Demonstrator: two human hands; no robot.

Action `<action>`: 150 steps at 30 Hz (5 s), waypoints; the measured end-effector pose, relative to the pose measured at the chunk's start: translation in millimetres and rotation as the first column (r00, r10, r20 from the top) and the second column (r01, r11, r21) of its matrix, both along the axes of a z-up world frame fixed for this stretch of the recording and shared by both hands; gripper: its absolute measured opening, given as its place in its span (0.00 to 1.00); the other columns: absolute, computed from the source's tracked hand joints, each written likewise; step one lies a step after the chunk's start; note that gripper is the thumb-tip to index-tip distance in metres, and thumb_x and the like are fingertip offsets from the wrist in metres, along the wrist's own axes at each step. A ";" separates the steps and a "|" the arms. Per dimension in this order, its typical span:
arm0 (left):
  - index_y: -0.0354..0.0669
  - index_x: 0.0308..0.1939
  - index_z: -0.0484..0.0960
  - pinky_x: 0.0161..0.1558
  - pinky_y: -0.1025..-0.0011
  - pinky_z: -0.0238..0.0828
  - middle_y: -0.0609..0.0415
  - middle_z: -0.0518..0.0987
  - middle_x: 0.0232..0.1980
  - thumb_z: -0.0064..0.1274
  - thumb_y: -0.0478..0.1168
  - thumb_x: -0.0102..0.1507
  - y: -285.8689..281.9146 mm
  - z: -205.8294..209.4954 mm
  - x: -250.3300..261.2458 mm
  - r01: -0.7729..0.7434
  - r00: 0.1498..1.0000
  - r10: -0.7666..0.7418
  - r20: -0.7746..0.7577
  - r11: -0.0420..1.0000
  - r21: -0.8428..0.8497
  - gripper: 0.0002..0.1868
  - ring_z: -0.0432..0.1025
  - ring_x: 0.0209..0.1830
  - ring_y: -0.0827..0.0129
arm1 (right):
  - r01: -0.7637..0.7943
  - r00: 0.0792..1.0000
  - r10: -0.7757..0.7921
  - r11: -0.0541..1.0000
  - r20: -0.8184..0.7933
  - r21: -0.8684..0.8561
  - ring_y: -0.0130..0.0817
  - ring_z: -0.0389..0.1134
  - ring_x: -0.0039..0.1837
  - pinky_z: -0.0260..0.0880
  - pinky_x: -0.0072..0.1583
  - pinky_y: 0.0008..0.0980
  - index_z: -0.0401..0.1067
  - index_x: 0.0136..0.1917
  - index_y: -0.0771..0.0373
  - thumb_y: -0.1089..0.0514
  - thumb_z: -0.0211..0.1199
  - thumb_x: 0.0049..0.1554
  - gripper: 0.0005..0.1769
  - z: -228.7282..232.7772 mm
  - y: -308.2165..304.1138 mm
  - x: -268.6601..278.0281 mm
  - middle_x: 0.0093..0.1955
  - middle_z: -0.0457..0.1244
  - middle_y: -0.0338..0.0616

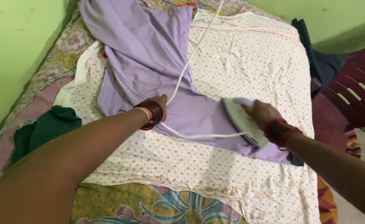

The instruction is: The person irons a light purple shirt on a bed, smoothing the sleeves and body with an electric iron. After finishing the shirt, the person picks up a dark green top, lays it flat, and irons it similarly.

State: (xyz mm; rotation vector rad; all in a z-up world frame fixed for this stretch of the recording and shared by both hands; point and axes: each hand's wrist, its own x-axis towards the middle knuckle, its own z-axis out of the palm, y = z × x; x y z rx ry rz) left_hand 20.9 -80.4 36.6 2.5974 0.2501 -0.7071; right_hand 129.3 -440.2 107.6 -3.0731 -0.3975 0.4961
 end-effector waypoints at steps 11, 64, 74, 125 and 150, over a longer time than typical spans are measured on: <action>0.36 0.50 0.82 0.52 0.54 0.76 0.36 0.82 0.45 0.52 0.43 0.63 -24.0 17.3 8.8 -0.125 0.990 0.130 0.055 0.989 -0.079 0.17 0.79 0.50 0.45 | 0.107 0.971 -0.098 0.994 -0.217 0.028 0.44 0.74 0.38 0.76 0.45 0.45 0.72 0.50 0.65 0.29 0.47 0.62 0.36 -25.4 -61.0 -42.9 0.38 0.70 0.53; 0.58 0.77 0.59 0.77 0.49 0.33 0.58 0.53 0.82 0.37 0.56 0.68 -198.8 -42.0 -4.9 0.162 0.719 -0.264 0.643 0.963 0.214 0.33 0.44 0.82 0.63 | 0.149 0.954 -0.147 0.989 0.261 0.015 0.59 0.71 0.44 0.70 0.45 0.54 0.70 0.53 0.67 0.40 0.60 0.68 0.25 -66.3 -253.6 -52.0 0.40 0.67 0.61; 0.60 0.78 0.56 0.77 0.49 0.33 0.59 0.52 0.82 0.35 0.57 0.68 -197.0 -34.0 -8.4 0.170 0.755 -0.299 0.584 0.949 0.265 0.34 0.44 0.82 0.64 | -0.022 0.997 0.020 1.000 0.074 0.021 0.44 0.72 0.35 0.73 0.42 0.47 0.74 0.63 0.50 0.48 0.52 0.67 0.16 -37.3 -231.9 36.8 0.30 0.68 0.47; 0.33 0.56 0.80 0.35 0.58 0.80 0.41 0.83 0.44 0.49 0.33 0.66 -34.9 -38.3 -36.0 0.084 0.884 -0.276 0.378 0.888 0.452 0.15 0.81 0.33 0.55 | -0.432 0.878 0.447 0.894 0.171 -0.118 0.44 0.68 0.60 0.71 0.60 0.40 0.65 0.67 0.55 0.56 0.63 0.54 0.27 -37.0 -131.9 -57.8 0.66 0.61 0.50; 0.48 0.51 0.86 0.55 0.57 0.73 0.43 0.84 0.50 0.63 0.47 0.56 98.3 120.2 5.1 -0.185 0.806 0.148 0.574 0.983 0.005 0.20 0.78 0.50 0.49 | 0.223 0.635 -0.028 0.963 -0.772 0.149 0.32 0.71 0.43 0.74 0.48 0.32 0.75 0.59 0.67 0.62 0.66 0.46 0.26 -81.3 -171.0 23.0 0.44 0.72 0.44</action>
